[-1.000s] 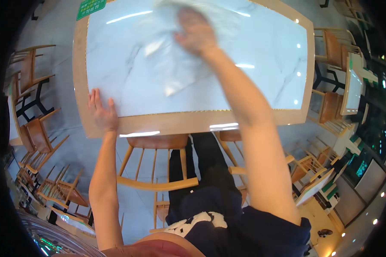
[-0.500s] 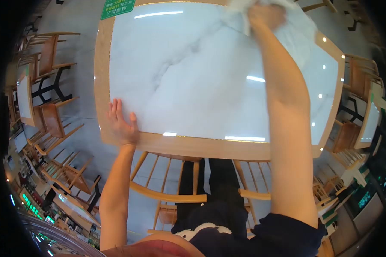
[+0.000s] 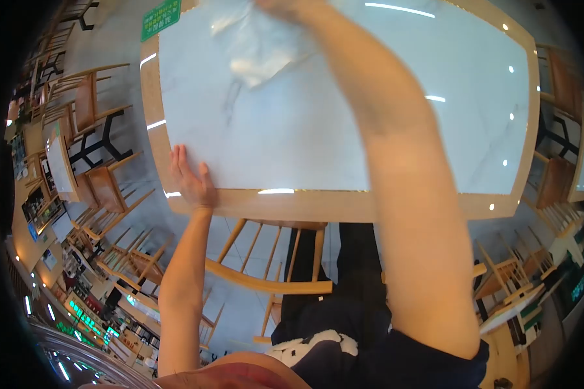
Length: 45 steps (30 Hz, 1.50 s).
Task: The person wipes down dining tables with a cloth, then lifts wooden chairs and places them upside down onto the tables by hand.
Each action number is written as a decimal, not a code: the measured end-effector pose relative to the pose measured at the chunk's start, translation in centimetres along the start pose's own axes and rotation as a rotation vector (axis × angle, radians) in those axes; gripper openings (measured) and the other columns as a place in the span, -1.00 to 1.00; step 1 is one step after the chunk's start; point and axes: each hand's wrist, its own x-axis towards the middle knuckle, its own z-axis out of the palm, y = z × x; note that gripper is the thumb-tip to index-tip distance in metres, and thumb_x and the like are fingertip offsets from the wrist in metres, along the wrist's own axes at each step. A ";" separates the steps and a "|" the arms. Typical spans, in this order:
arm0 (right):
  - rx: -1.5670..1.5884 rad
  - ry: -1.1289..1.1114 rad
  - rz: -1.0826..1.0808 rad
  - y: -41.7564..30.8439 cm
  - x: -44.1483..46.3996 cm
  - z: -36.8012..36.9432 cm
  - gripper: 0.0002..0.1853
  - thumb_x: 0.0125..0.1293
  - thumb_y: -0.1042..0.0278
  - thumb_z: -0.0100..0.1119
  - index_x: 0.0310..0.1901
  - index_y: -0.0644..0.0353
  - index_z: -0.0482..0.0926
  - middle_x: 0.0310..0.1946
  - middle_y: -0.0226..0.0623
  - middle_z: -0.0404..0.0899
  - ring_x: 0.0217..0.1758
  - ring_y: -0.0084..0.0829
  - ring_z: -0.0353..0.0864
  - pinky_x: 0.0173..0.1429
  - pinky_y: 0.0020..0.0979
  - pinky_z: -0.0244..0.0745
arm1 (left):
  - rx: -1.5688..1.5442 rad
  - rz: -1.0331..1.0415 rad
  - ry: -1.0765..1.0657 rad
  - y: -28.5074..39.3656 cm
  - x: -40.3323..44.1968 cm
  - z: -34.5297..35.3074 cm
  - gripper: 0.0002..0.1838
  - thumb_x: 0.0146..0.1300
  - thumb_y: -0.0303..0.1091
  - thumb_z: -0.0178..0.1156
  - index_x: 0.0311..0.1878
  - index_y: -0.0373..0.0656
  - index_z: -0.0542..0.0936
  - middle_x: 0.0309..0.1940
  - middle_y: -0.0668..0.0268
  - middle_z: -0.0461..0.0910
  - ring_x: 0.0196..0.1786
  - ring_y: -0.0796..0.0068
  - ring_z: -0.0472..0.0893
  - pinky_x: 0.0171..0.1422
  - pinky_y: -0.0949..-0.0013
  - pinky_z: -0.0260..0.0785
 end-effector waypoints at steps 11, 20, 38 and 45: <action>0.010 -0.015 1.056 23.8 -31.7 -14.7 -0.04 0.53 -0.44 -0.24 0.57 0.38 0.22 0.57 0.15 0.26 0.70 0.02 0.11 0.72 -0.22 -0.06 | -0.075 0.025 0.034 -0.5 -0.6 -0.1 -0.35 0.45 -0.09 0.15 0.52 -0.20 0.40 0.54 0.09 0.36 0.61 -0.04 0.24 0.68 -0.06 0.03; -0.065 0.278 1.223 -2.0 -40.8 -9.6 -0.28 0.61 -0.14 -0.26 0.52 0.32 0.27 0.42 0.28 0.41 0.53 0.29 0.31 0.59 0.07 0.21 | -0.143 0.013 0.132 -2.2 -1.0 1.5 -0.40 0.49 -0.02 0.16 0.50 -0.06 0.46 0.53 0.20 0.40 0.65 0.08 0.22 0.71 -0.20 -0.13; 0.227 -0.261 -0.190 -21.4 -36.0 -0.7 -0.25 0.36 0.08 0.30 0.56 0.00 0.33 0.63 -0.22 0.20 0.69 -0.09 0.14 0.74 -0.13 0.04 | -0.089 -0.431 -0.028 -11.9 -0.8 -0.7 -0.20 0.48 0.28 -0.03 0.40 -0.31 0.48 0.39 -0.01 0.50 0.41 -0.03 0.52 0.44 0.00 0.37; -0.013 -0.047 0.918 -4.8 -46.4 -10.7 -0.14 0.56 -0.18 -0.10 0.69 0.13 -0.08 0.56 0.26 0.21 0.63 0.20 0.19 0.69 -0.13 0.05 | -0.132 -0.512 -0.116 -10.5 -0.8 -2.6 -0.12 0.43 0.38 -0.04 0.40 -0.31 0.48 0.35 -0.01 0.56 0.34 -0.06 0.58 0.38 -0.01 0.43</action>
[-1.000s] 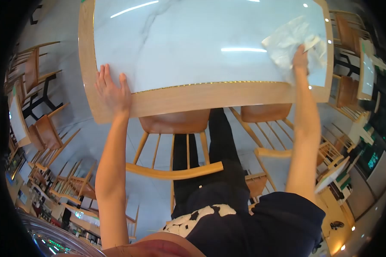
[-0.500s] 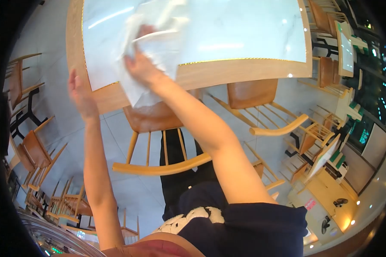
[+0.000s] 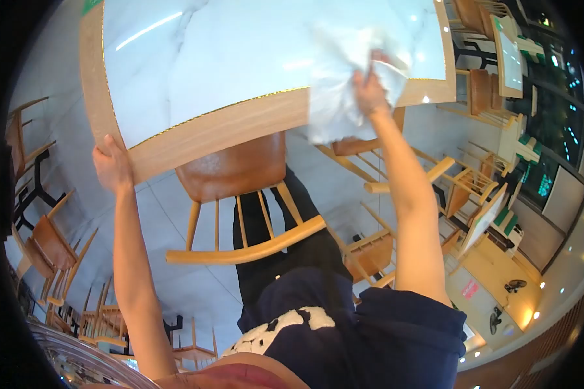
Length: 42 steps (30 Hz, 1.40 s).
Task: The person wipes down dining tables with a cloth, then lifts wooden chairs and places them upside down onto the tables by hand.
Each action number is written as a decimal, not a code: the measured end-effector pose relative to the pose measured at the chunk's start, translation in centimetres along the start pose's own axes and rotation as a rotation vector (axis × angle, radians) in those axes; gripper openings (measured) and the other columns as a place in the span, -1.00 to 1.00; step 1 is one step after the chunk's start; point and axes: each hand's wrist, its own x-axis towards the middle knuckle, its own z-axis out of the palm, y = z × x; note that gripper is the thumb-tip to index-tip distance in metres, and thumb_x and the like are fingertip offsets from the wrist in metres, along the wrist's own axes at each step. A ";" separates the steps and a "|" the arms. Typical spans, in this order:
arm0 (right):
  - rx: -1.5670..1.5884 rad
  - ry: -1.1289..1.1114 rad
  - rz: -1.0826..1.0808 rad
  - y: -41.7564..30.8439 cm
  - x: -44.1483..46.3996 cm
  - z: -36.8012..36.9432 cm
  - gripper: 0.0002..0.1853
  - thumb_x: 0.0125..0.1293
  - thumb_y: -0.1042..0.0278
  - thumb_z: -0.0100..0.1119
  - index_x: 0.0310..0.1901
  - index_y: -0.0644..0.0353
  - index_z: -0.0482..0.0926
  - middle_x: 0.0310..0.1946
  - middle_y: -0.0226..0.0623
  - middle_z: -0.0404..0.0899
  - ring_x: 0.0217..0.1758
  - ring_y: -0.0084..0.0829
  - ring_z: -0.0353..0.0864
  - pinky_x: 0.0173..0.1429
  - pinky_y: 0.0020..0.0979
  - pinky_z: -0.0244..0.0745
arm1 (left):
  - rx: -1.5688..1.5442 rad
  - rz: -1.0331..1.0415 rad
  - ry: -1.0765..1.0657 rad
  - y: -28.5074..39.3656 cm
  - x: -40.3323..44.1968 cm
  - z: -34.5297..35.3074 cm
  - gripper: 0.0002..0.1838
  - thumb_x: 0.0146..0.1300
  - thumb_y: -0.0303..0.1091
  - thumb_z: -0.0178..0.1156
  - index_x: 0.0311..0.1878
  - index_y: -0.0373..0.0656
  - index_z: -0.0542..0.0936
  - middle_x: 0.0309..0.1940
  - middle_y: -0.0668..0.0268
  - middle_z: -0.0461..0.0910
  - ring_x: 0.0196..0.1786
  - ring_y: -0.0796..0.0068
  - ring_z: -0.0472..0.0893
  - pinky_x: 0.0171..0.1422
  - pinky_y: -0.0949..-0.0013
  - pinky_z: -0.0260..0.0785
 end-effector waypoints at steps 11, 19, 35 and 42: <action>-0.062 0.482 0.189 10.1 8.3 -3.1 -0.18 0.50 -0.17 -0.07 0.61 0.20 0.17 0.49 0.20 0.36 0.53 0.22 0.35 0.60 -0.05 0.22 | 0.036 -0.010 0.023 -0.3 0.3 0.3 -0.17 0.43 0.36 -0.01 0.36 -0.28 0.52 0.29 0.00 0.60 0.31 -0.07 0.60 0.35 -0.03 0.45; -0.005 0.406 0.002 12.1 7.7 -5.0 -0.20 0.53 -0.07 -0.05 0.59 0.34 0.14 0.59 0.17 0.20 0.66 0.11 0.17 0.66 -0.16 0.11 | 0.081 0.039 0.076 -0.4 0.9 0.8 -0.25 0.44 0.30 0.00 0.28 -0.25 0.57 0.19 0.02 0.66 0.21 -0.06 0.65 0.29 -0.01 0.48; -0.076 0.252 -0.100 2.3 0.1 1.7 -0.13 0.63 -0.09 -0.17 0.67 0.32 -0.26 0.66 0.34 -0.18 0.74 0.22 -0.23 0.75 -0.10 -0.16 | 0.041 0.010 0.045 0.1 0.2 0.3 -0.24 0.44 0.26 -0.01 0.32 -0.30 0.48 0.27 -0.03 0.56 0.23 -0.12 0.63 0.27 -0.07 0.47; -0.060 0.193 -0.270 -15.6 -6.4 10.2 -0.19 0.63 0.11 -0.10 0.63 0.47 -0.18 0.63 0.43 -0.17 0.74 0.29 -0.34 0.76 -0.06 -0.24 | -0.135 0.039 -0.058 -0.5 0.6 -1.2 -0.30 0.46 0.17 0.03 0.31 -0.34 0.43 0.29 -0.03 0.51 0.21 -0.13 0.63 0.27 -0.06 0.47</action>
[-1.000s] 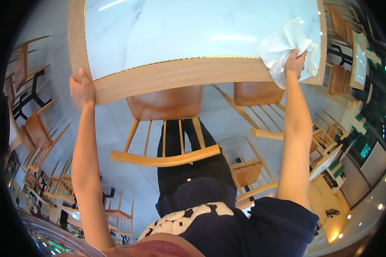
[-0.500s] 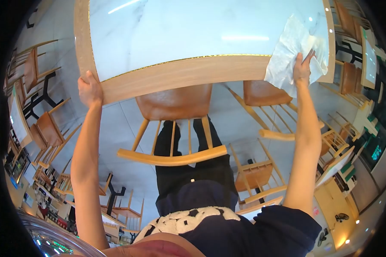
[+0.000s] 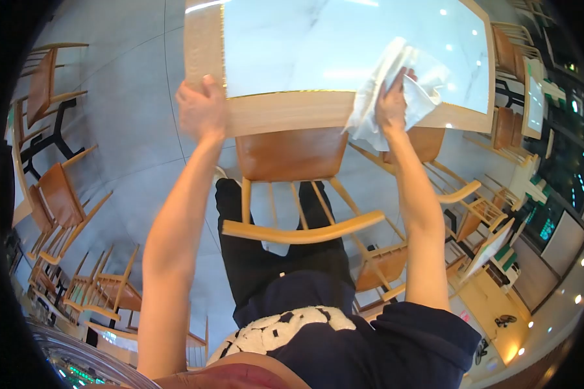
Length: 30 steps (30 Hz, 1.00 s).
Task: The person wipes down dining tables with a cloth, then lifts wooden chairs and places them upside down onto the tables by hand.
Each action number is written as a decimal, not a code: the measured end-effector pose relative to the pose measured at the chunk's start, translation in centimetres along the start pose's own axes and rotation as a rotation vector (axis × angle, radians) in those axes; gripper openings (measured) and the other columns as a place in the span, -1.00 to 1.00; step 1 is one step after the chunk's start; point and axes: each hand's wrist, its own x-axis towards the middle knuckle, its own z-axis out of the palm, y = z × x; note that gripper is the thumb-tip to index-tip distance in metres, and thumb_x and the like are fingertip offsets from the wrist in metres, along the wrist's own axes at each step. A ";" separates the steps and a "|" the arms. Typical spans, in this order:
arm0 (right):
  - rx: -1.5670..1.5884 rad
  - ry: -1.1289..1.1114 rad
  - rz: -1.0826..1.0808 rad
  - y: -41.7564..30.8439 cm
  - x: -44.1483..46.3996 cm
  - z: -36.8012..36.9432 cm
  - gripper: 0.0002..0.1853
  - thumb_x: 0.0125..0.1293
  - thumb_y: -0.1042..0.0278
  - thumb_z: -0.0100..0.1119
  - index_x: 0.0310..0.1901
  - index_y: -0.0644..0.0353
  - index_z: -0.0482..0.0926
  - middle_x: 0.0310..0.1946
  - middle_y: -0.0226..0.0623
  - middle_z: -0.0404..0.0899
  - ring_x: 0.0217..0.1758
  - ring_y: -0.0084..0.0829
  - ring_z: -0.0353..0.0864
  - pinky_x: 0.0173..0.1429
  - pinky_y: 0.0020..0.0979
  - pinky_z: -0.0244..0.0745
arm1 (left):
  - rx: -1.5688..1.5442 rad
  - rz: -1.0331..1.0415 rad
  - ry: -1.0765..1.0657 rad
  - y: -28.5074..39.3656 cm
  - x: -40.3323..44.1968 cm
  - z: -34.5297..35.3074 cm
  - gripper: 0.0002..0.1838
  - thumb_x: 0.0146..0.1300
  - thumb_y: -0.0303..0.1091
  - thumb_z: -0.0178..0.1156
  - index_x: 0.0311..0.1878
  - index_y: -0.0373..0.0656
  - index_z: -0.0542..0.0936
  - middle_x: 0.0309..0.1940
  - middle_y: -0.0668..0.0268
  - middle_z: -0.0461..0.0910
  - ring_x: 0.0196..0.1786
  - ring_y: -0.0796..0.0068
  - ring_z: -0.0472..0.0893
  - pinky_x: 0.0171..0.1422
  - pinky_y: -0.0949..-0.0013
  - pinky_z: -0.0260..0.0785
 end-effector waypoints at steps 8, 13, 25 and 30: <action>0.028 -0.010 -0.164 -19.6 -3.7 7.7 -0.17 0.54 0.18 0.05 0.61 0.50 -0.09 0.63 0.45 -0.16 0.72 0.36 -0.30 0.75 0.08 -0.30 | -0.449 0.128 -0.142 -4.0 0.5 -0.9 -0.26 0.50 0.12 0.04 0.44 -0.37 0.39 0.44 -0.04 0.43 0.32 -0.06 0.59 0.41 0.02 0.40; 0.129 -0.163 -0.434 -31.8 -5.8 11.3 -0.13 0.50 0.18 0.10 0.63 0.47 -0.09 0.63 0.47 -0.20 0.73 0.36 -0.34 0.75 0.07 -0.36 | -1.160 -0.368 -0.860 -17.0 -0.8 1.4 -0.24 0.60 0.24 -0.11 0.36 -0.37 0.54 0.27 0.02 0.60 0.35 0.25 0.57 0.40 0.20 0.41; 0.255 0.046 -0.042 -32.3 1.6 14.5 -0.10 0.57 -0.12 -0.09 0.65 0.38 -0.11 0.69 0.25 -0.20 0.75 0.23 -0.22 0.75 -0.04 -0.26 | 0.537 -0.463 -0.851 -68.9 -10.1 -31.5 -0.27 0.52 0.23 -0.12 -0.08 -0.34 0.72 -0.05 -0.20 0.71 0.10 -0.25 0.67 0.27 -0.10 0.45; 0.287 0.036 -0.133 -31.8 -5.4 13.9 -0.15 0.59 0.01 -0.05 0.64 0.43 -0.10 0.67 0.33 -0.24 0.75 0.29 -0.43 0.74 0.09 -0.48 | -0.127 -1.080 -0.406 -72.9 -12.5 -39.3 -0.42 0.53 0.25 0.00 0.07 -0.14 0.61 -0.13 0.18 0.76 -0.20 0.25 0.75 -0.20 0.05 0.54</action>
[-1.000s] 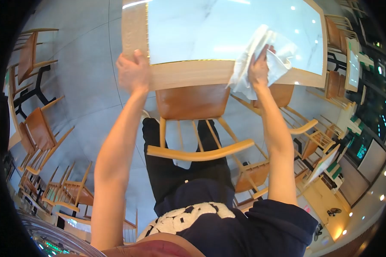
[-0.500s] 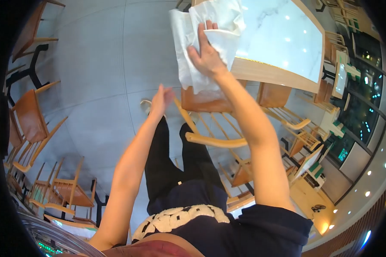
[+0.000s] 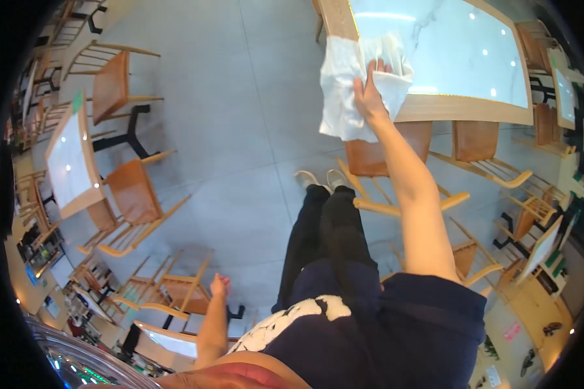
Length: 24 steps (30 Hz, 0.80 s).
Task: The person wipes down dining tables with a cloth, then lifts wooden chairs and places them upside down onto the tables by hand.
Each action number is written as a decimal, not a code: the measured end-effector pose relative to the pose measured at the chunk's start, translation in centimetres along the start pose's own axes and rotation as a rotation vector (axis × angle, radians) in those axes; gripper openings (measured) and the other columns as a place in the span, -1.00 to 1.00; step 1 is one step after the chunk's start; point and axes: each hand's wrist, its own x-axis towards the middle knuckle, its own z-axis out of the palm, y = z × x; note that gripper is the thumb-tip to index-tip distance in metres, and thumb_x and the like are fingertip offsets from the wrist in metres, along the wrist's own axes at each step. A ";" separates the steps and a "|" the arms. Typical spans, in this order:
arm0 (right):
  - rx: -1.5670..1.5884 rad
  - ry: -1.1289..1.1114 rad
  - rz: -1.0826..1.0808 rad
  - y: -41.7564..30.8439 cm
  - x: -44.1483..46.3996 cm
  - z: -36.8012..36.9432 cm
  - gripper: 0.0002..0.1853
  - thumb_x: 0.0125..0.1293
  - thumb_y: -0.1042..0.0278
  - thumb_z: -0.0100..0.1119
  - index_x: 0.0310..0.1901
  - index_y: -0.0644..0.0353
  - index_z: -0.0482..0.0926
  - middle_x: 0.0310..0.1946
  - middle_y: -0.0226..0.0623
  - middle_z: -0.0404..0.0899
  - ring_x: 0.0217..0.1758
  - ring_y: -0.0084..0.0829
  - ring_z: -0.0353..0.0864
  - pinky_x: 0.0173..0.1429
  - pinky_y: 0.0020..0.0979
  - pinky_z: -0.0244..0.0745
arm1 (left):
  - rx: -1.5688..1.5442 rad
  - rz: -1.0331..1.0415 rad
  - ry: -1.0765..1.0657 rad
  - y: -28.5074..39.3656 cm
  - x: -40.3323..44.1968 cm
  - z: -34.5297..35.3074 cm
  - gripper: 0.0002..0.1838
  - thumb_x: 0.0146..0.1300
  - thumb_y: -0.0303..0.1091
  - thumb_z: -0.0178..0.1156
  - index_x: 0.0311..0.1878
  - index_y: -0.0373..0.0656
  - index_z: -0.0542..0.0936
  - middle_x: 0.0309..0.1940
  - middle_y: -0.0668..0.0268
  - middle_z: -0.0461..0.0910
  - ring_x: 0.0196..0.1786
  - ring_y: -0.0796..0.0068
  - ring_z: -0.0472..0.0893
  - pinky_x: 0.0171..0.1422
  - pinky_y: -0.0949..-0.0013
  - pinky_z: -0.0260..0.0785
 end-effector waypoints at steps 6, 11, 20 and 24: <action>0.022 0.067 0.001 -1.7 -3.1 0.0 -0.17 0.55 0.09 0.00 0.63 0.44 -0.06 0.67 0.32 -0.23 0.74 0.30 -0.40 0.74 0.11 -0.43 | -0.032 0.212 -0.402 4.6 -14.2 7.9 -0.40 0.60 0.20 -0.07 0.39 -0.08 0.49 0.19 0.18 0.68 0.14 0.27 0.69 0.15 0.18 0.51; 0.041 0.062 -0.059 -3.1 -2.5 0.2 -0.18 0.53 0.17 -0.01 0.66 0.35 -0.09 0.68 0.25 -0.22 0.75 0.27 -0.35 0.73 0.14 -0.43 | 0.436 0.390 -0.580 2.7 -15.8 9.8 -0.30 0.58 0.32 -0.10 0.37 -0.10 0.54 0.12 0.18 0.74 0.09 0.21 0.70 0.15 0.02 0.48; 0.144 -0.214 -0.181 -2.8 5.3 -0.8 -0.14 0.40 0.32 0.08 0.66 0.26 -0.04 0.70 0.12 -0.16 0.78 0.13 -0.33 0.74 0.16 -0.47 | -0.109 0.077 -0.192 20.3 -13.8 3.2 -0.26 0.57 0.35 -0.11 0.39 -0.12 0.53 0.16 0.18 0.72 0.10 0.23 0.70 0.16 0.04 0.47; 0.169 -0.427 -0.301 -2.1 9.5 -1.8 -0.14 0.38 0.35 0.10 0.66 0.19 0.00 0.71 0.00 -0.10 0.79 0.05 -0.28 0.75 0.15 -0.43 | 0.085 0.223 -0.270 37.4 -15.9 4.6 -0.25 0.57 0.34 -0.11 0.40 -0.15 0.51 0.19 0.18 0.71 0.11 0.24 0.70 0.15 0.06 0.47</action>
